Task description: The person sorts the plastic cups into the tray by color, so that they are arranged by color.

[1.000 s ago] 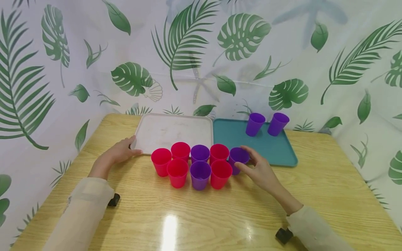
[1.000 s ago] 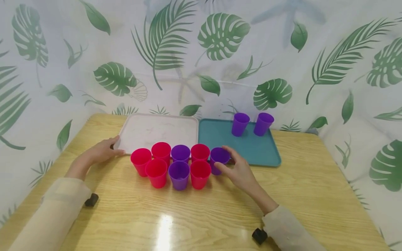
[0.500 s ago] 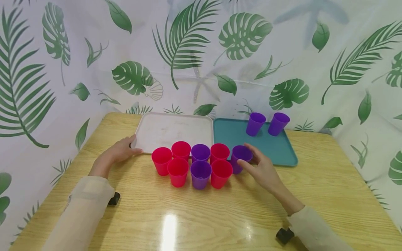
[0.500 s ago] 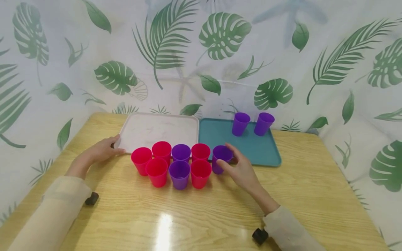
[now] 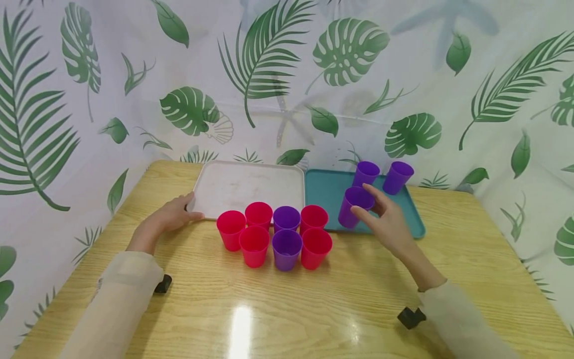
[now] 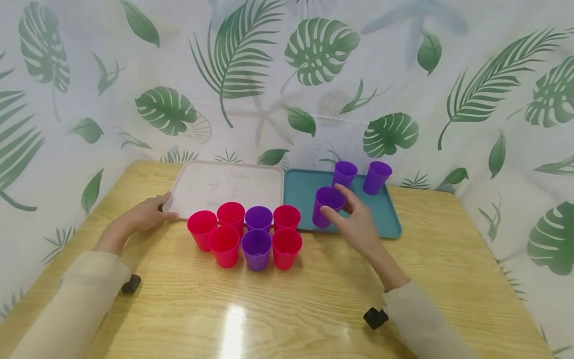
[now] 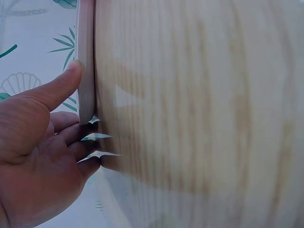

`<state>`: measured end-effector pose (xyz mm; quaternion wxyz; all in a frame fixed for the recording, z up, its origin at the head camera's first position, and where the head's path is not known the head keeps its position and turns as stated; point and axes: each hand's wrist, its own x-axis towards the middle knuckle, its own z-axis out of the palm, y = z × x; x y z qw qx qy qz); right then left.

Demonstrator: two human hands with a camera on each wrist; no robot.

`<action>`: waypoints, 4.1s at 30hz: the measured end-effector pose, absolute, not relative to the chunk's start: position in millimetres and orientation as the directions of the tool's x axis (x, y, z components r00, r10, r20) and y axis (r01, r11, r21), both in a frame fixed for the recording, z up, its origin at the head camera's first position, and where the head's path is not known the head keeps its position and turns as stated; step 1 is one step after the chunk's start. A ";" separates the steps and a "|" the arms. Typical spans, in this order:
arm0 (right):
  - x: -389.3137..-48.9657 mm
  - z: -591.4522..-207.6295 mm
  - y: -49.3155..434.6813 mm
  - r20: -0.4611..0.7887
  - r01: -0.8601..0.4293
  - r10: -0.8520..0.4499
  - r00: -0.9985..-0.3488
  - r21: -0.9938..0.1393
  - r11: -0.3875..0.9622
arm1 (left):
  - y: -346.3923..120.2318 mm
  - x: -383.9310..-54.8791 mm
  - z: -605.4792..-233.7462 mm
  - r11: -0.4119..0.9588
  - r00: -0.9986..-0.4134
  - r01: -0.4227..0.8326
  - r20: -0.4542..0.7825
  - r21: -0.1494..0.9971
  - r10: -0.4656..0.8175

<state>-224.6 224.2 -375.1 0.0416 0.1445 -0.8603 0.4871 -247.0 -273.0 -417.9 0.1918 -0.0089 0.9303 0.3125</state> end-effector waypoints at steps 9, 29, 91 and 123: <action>-249.3 -351.9 229.0 0.285 -0.327 -0.162 -0.945 -0.796 0.509 | -274.0 -247.2 -418.2 0.807 -0.926 -0.139 -0.365 0.574 0.100; -304.7 -333.5 216.6 0.228 -0.218 -0.048 -0.973 -0.816 0.535 | -274.2 -249.4 -421.4 0.814 -0.927 -0.143 -0.364 0.563 0.090; -380.2 -423.3 165.3 0.231 -0.226 -0.058 -0.971 -0.811 0.540 | -273.8 -249.3 -419.9 0.806 -0.932 -0.123 -0.346 0.579 0.107; -304.9 -368.4 162.3 0.390 -0.498 -0.322 -0.863 -0.768 0.403 | -272.7 -249.9 -420.6 0.814 -0.928 -0.122 -0.356 0.567 0.109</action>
